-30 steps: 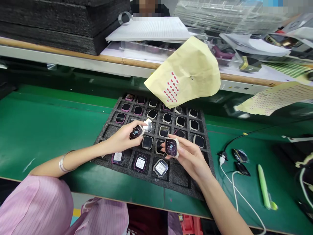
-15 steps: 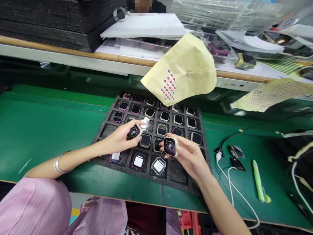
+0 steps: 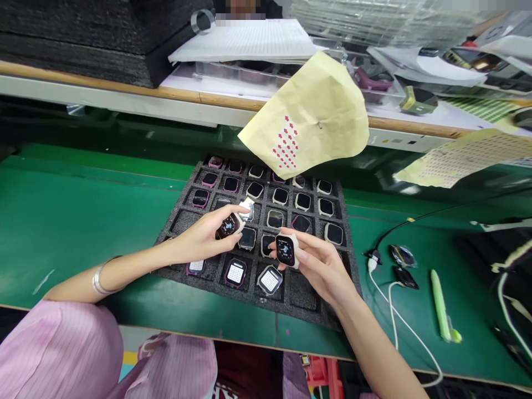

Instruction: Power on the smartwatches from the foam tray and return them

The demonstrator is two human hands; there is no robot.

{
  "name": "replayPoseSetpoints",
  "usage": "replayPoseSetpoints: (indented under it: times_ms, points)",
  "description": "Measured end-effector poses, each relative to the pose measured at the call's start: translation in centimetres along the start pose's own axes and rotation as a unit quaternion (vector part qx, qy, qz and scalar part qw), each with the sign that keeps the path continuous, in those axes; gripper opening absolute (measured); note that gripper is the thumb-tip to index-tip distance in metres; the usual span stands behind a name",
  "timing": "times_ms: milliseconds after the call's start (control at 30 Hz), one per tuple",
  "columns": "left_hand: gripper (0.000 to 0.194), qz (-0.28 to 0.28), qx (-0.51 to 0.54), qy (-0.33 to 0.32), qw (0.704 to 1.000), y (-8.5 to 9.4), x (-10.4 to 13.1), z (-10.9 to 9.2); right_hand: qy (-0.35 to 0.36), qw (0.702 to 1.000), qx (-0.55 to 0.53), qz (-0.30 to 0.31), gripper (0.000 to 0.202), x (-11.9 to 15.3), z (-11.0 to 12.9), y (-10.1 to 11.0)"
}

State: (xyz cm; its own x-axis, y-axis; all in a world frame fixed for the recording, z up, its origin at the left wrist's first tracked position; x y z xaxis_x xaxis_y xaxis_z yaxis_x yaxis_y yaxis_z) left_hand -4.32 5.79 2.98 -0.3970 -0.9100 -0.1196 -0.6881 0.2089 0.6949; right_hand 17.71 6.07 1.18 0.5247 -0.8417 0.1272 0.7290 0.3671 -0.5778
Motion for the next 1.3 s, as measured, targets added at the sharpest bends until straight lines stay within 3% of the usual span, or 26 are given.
replayPoseSetpoints:
  times_ms: [267,667,1067,1200,1300]
  points:
    - [0.038,0.013,-0.005,-0.031,0.999,-0.2,0.0,0.1,0.008,1.000,0.008,-0.008,0.031,-0.2,0.0,0.3]
    - [0.040,0.004,0.000,-0.020,1.000,-0.2,-0.5,0.9,-0.009,1.000,0.025,-0.010,0.031,-0.2,0.0,0.4]
    - [0.038,0.020,0.071,-0.016,0.997,-0.4,0.2,0.4,-0.001,0.999,0.039,-0.010,0.031,0.1,0.1,0.1]
    - [0.044,0.011,0.109,0.027,0.994,-0.8,0.1,1.1,-0.023,0.999,0.029,-0.008,0.031,0.0,-0.2,0.2]
    - [0.059,0.018,0.191,0.099,0.976,-1.2,-0.2,1.6,-0.046,0.999,0.003,-0.007,0.037,-0.2,-0.4,0.3]
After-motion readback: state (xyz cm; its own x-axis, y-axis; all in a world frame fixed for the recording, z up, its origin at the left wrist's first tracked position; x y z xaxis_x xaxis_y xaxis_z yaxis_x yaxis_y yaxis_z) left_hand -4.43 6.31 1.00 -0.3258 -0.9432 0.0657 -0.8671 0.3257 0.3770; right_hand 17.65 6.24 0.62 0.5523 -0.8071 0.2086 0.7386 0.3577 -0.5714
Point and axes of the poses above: each hand's wrist, its own x-axis away from the middle knuckle, its own y-axis out of the back of the hand, z = x × y, the point moved 4 cm from there along -x, towards the middle knuckle, and after that the axes turned 13 degrees about -x, right-handed, at the moved point
